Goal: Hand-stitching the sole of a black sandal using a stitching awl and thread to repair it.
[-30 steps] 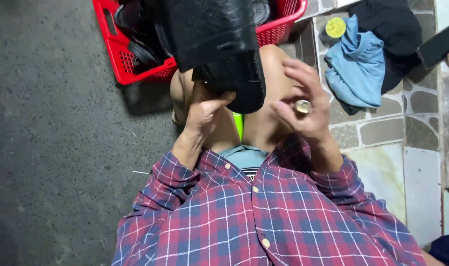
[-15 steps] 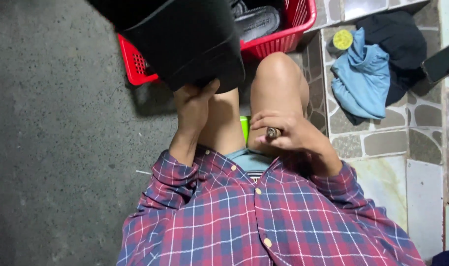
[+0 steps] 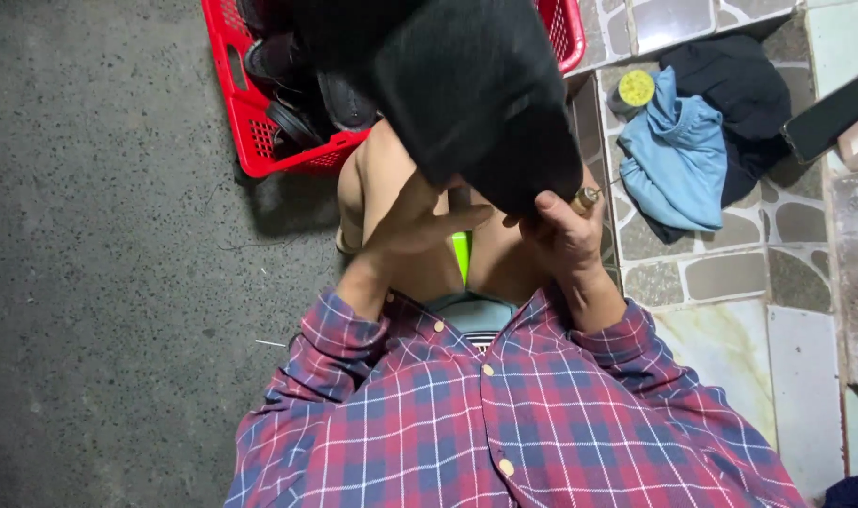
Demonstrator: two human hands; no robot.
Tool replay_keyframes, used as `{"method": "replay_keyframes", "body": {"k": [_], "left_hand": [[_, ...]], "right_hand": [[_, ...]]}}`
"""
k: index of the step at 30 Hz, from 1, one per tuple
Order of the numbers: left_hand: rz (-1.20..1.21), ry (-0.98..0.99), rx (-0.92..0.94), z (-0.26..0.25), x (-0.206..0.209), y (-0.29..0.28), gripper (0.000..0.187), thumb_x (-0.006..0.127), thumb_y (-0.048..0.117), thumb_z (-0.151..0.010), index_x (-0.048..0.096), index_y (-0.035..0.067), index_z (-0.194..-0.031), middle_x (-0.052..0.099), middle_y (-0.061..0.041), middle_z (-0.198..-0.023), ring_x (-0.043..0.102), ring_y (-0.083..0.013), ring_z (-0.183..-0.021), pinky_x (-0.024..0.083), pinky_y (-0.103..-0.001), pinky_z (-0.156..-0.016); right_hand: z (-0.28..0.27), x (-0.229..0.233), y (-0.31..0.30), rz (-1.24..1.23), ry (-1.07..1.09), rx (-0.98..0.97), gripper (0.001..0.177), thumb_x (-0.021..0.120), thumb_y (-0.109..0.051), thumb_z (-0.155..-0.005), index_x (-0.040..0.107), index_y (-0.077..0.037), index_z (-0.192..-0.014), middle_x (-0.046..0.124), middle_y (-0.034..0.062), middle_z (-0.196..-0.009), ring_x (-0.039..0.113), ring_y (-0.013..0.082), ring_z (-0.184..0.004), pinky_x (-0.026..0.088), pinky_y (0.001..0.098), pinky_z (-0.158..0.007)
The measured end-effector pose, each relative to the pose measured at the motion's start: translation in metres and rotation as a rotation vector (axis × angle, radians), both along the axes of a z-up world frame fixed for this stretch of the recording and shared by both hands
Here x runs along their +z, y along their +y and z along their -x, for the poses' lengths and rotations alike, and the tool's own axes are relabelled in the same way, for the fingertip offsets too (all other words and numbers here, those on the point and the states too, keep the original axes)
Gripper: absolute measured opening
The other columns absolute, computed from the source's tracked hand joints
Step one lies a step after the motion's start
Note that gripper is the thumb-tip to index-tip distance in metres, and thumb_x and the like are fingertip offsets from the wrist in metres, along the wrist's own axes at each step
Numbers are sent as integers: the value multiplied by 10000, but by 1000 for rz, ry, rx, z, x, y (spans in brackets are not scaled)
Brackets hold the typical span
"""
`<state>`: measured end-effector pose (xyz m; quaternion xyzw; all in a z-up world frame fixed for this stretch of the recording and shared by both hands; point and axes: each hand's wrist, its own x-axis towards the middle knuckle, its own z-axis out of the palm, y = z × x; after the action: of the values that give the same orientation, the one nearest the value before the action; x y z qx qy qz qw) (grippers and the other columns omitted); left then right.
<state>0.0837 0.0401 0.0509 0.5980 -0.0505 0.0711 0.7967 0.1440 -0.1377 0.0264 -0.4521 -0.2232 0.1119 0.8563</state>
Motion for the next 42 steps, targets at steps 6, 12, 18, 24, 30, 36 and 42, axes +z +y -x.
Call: {"method": "replay_keyframes", "body": {"k": [6, 12, 18, 24, 30, 36, 42], "left_hand": [[41, 71, -209, 0, -33, -18, 266, 668, 236, -919, 641, 12, -1059, 639, -54, -859, 583, -109, -716, 530, -245, -629], [25, 156, -1, 28, -61, -12, 130, 638, 145, -941, 653, 32, -1004, 661, -63, -790, 630, -87, -651, 515, -208, -487], [-288, -39, 252, 57, -11, 53, 259, 544, 318, -987, 577, 61, -979, 404, -92, -1423, 368, -189, -1289, 249, -377, -1146], [-195, 350, 127, 66, 14, 83, 286, 552, 275, -995, 643, 53, -839, 570, -92, -522, 529, -129, -364, 445, -215, -297], [-567, 312, 592, 112, -3, 149, 161, 565, 133, -1051, 664, 87, -933, 558, -34, -702, 483, -95, -603, 482, -214, -581], [-1320, 475, 373, 140, 44, 129, 183, 670, 150, -928, 699, 40, -1073, 646, -199, -958, 637, -410, -880, 497, -509, -795], [-743, -118, 416, 52, -5, 39, 421, 698, 159, -900, 547, 19, -1267, 593, -212, -1216, 539, -406, -1194, 379, -476, -1047]], "right_hand": [[9, 14, 0, 74, 313, -189, 191, 644, -85, -836, 527, -30, -977, 598, 254, -611, 630, 339, -436, 524, 332, -332], [-9, -16, -24, 64, 584, -347, 177, 689, -102, -850, 538, -87, -941, 628, 264, -639, 612, 380, -406, 526, 351, -300], [-33, -16, -54, 82, 492, -495, 131, 683, -103, -862, 574, -99, -936, 651, 238, -686, 611, 345, -416, 503, 303, -310], [-24, 27, -34, 101, 420, -511, 150, 690, -94, -851, 595, -76, -966, 643, 270, -701, 610, 381, -423, 519, 338, -324], [-13, 60, -27, 161, 284, -477, 145, 680, -104, -829, 583, -43, -918, 593, 213, -620, 608, 322, -412, 507, 300, -325], [-2, 69, -15, 265, 215, -392, 164, 695, -96, -808, 593, -28, -918, 527, 170, -567, 585, 292, -376, 515, 312, -322], [1, 70, -6, 275, 188, -306, 190, 694, -101, -812, 580, -11, -935, 528, 157, -583, 579, 252, -376, 509, 288, -328]]}}
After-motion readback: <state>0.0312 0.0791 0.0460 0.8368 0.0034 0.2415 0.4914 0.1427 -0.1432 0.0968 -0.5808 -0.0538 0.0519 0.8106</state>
